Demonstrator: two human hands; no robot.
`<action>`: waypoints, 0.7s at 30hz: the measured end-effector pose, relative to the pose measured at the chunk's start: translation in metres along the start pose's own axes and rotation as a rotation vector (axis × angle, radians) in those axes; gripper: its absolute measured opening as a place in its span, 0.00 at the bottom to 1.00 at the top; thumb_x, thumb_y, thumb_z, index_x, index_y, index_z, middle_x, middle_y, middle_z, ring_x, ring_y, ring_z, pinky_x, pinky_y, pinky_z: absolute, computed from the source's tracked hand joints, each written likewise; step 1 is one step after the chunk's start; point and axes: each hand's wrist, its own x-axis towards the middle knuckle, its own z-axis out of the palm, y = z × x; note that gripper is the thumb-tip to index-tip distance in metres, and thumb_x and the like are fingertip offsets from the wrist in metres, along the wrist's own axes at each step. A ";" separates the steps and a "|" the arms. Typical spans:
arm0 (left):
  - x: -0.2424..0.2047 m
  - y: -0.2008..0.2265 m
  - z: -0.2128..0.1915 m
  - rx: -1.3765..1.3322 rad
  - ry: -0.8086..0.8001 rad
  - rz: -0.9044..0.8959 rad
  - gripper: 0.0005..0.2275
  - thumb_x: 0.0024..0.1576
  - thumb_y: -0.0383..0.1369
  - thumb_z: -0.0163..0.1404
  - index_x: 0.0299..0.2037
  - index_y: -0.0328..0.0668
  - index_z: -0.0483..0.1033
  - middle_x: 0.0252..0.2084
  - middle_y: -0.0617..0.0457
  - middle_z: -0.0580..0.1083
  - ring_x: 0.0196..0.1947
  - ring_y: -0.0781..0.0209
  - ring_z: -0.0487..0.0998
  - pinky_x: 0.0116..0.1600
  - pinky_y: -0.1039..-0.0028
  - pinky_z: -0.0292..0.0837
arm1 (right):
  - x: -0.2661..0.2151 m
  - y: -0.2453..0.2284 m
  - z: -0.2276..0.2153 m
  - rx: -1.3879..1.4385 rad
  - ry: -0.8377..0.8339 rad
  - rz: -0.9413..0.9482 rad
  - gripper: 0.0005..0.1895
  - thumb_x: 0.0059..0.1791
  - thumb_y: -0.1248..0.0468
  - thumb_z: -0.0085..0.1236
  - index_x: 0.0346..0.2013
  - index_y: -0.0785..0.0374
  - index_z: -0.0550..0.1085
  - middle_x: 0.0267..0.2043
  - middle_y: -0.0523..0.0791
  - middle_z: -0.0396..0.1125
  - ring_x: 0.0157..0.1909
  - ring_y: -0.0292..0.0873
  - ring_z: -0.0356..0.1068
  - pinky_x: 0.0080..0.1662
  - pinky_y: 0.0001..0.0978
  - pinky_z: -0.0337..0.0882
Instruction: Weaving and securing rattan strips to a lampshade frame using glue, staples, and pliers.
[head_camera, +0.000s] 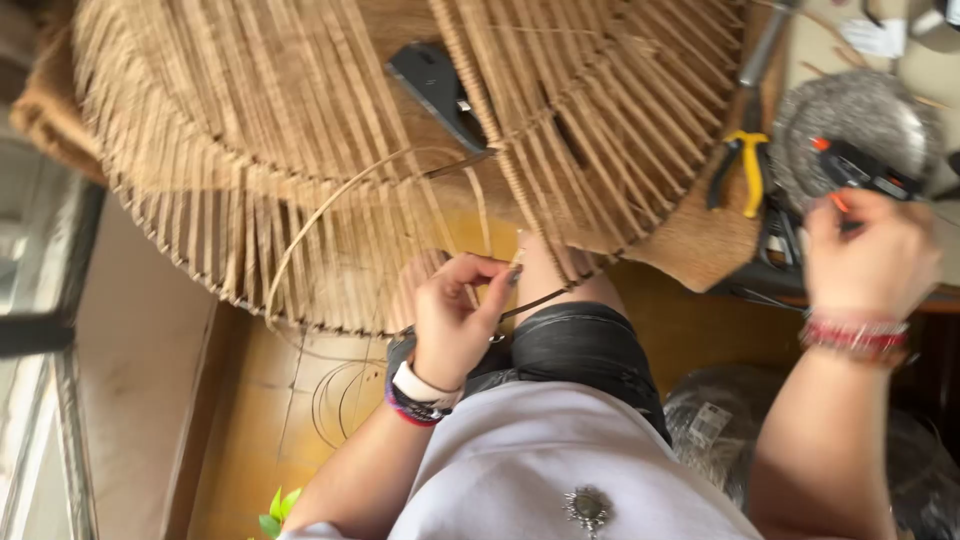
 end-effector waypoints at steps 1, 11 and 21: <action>-0.001 0.003 -0.001 0.005 0.018 -0.004 0.03 0.58 0.28 0.58 0.35 0.38 0.81 0.33 0.54 0.80 0.34 0.68 0.78 0.43 0.80 0.74 | 0.011 -0.060 -0.030 0.010 -0.002 -0.015 0.07 0.59 0.50 0.68 0.50 0.42 0.87 0.36 0.42 0.73 0.37 0.53 0.75 0.38 0.49 0.73; -0.019 -0.006 -0.012 0.031 0.101 0.003 0.03 0.54 0.34 0.63 0.34 0.49 0.85 0.23 0.57 0.76 0.29 0.70 0.73 0.40 0.79 0.72 | -0.031 -0.285 -0.023 1.763 -1.164 0.136 0.07 0.50 0.74 0.53 0.40 0.72 0.77 0.15 0.47 0.66 0.09 0.29 0.55 0.13 0.17 0.53; -0.056 -0.030 -0.027 -0.280 0.165 -0.252 0.04 0.57 0.29 0.60 0.37 0.37 0.82 0.20 0.52 0.77 0.26 0.73 0.75 0.37 0.82 0.75 | -0.010 -0.288 -0.047 1.737 -1.285 0.159 0.06 0.54 0.67 0.56 0.41 0.68 0.73 0.35 0.52 0.74 0.33 0.44 0.77 0.22 0.24 0.72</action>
